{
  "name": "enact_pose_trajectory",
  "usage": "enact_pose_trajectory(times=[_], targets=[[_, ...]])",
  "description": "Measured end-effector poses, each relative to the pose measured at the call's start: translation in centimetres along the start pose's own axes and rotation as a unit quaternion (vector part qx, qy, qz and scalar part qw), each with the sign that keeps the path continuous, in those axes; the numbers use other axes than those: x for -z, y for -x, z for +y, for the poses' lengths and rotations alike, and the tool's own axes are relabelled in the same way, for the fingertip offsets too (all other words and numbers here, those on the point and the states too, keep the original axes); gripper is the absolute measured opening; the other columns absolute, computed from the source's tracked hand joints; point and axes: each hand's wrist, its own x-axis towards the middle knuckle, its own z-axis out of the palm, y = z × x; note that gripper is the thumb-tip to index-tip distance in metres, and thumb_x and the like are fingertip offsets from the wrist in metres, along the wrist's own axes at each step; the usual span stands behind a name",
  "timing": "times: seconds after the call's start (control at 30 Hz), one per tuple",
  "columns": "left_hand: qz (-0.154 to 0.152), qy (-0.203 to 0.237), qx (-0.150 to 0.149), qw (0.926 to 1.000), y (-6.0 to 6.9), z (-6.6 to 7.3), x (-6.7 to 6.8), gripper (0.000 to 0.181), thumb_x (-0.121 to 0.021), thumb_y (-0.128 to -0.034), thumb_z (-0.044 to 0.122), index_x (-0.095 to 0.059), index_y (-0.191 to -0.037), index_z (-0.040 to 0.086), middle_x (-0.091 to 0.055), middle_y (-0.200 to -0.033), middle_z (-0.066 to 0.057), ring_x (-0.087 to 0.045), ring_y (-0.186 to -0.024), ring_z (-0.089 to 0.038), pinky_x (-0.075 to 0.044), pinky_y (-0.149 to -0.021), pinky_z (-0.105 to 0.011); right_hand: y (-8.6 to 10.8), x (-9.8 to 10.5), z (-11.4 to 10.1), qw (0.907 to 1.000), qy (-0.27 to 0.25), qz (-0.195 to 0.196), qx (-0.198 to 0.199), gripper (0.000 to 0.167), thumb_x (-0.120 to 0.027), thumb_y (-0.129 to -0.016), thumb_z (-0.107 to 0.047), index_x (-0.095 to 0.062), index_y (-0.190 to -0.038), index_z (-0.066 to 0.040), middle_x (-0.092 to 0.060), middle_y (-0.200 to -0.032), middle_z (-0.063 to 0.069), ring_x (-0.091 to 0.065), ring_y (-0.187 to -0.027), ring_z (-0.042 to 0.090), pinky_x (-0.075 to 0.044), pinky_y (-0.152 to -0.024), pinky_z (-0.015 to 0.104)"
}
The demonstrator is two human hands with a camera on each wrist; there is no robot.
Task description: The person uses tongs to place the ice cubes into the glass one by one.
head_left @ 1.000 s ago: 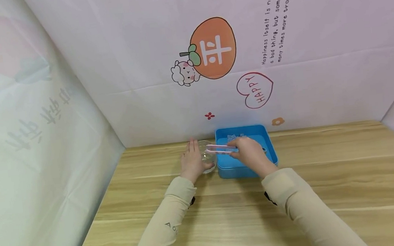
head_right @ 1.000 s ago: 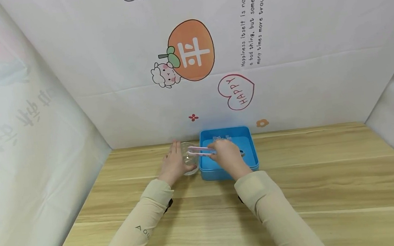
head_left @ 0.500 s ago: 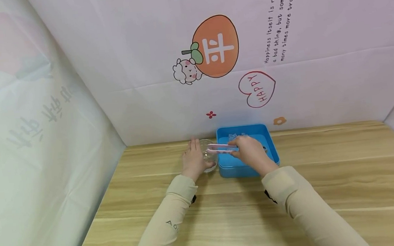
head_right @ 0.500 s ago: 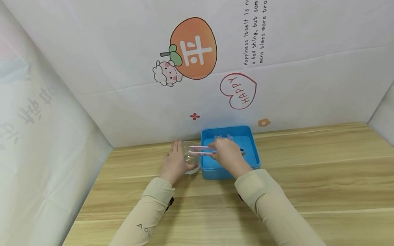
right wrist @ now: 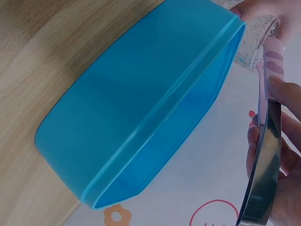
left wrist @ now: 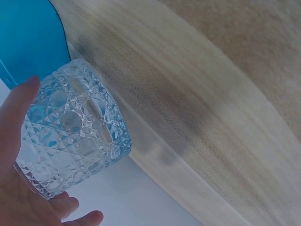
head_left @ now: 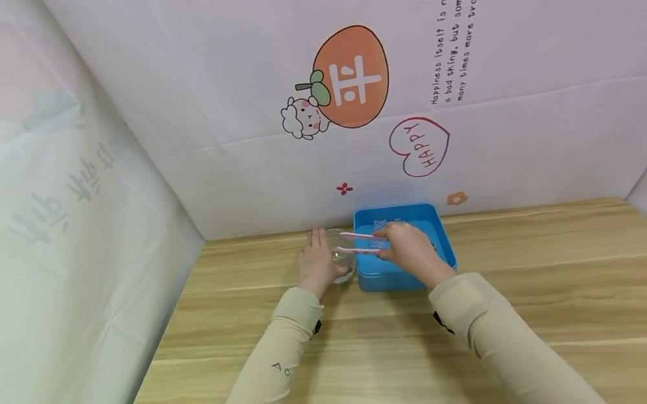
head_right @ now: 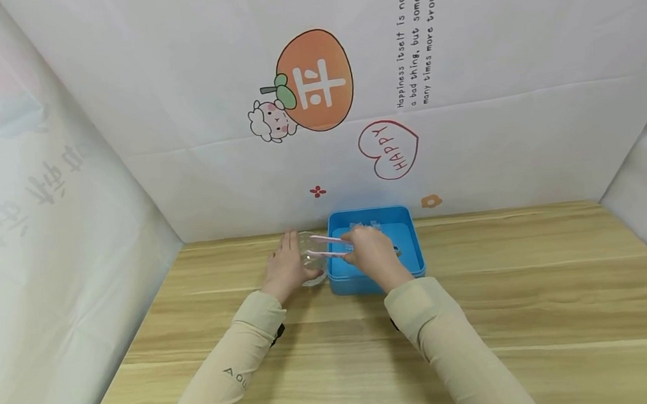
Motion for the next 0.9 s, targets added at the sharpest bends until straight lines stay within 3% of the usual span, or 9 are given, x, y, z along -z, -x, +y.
enact_pose_trajectory(times=[0.3, 0.7, 0.77, 0.9], targets=[[0.013, 0.003, 0.004, 0.9999, 0.0, 0.0, 0.0, 0.107, -0.079, -0.0719, 0.049, -0.023, -0.149, 0.001, -0.025, -0.157, -0.017, -0.029, -0.144, -0.031, -0.036, -0.112, -0.049, 0.3, 0.7, 0.4, 0.9999, -0.002, 0.015, -0.001, 0.045, -0.074, -0.083, -0.022, -0.065, -0.123, -0.006, -0.067, -0.113, 0.018, -0.065, -0.096, 0.031, -0.057, -0.077, 0.042], [0.012, 0.022, 0.013, 0.9996, 0.0, 0.0, -0.2, 0.107, -0.081, -0.0711, 0.047, -0.023, -0.149, 0.001, -0.026, -0.157, -0.017, -0.031, -0.143, -0.031, -0.036, -0.113, -0.049, 0.5, 1.1, 2.4, 0.9966, 0.004, 0.063, -0.053, 0.043, -0.072, -0.085, -0.018, -0.063, -0.123, 0.0, -0.062, -0.122, 0.025, -0.061, -0.108, 0.041, -0.055, -0.083, 0.049], [0.022, 0.021, 0.009, 0.9995, -0.3, -0.2, -0.8, 0.109, -0.08, -0.0704, 0.05, -0.021, -0.149, 0.002, -0.026, -0.157, -0.017, -0.032, -0.143, -0.031, -0.037, -0.112, -0.049, 0.6, 1.0, 2.8, 0.9957, 0.002, 0.062, -0.068, 0.044, -0.071, -0.085, -0.019, -0.063, -0.123, 0.001, -0.063, -0.12, 0.026, -0.061, -0.106, 0.041, -0.056, -0.082, 0.049], [0.029, 0.019, 0.004, 0.9994, -0.4, -0.2, -0.8, 0.109, -0.081, -0.0695, 0.049, -0.023, -0.148, 0.001, -0.028, -0.156, -0.017, -0.034, -0.142, -0.031, -0.039, -0.11, -0.049, 0.8, 0.6, 3.6, 0.9946, 0.002, 0.051, -0.09, 0.044, -0.07, -0.086, -0.02, -0.062, -0.123, 0.002, -0.063, -0.118, 0.026, -0.061, -0.105, 0.04, -0.056, -0.083, 0.048]])
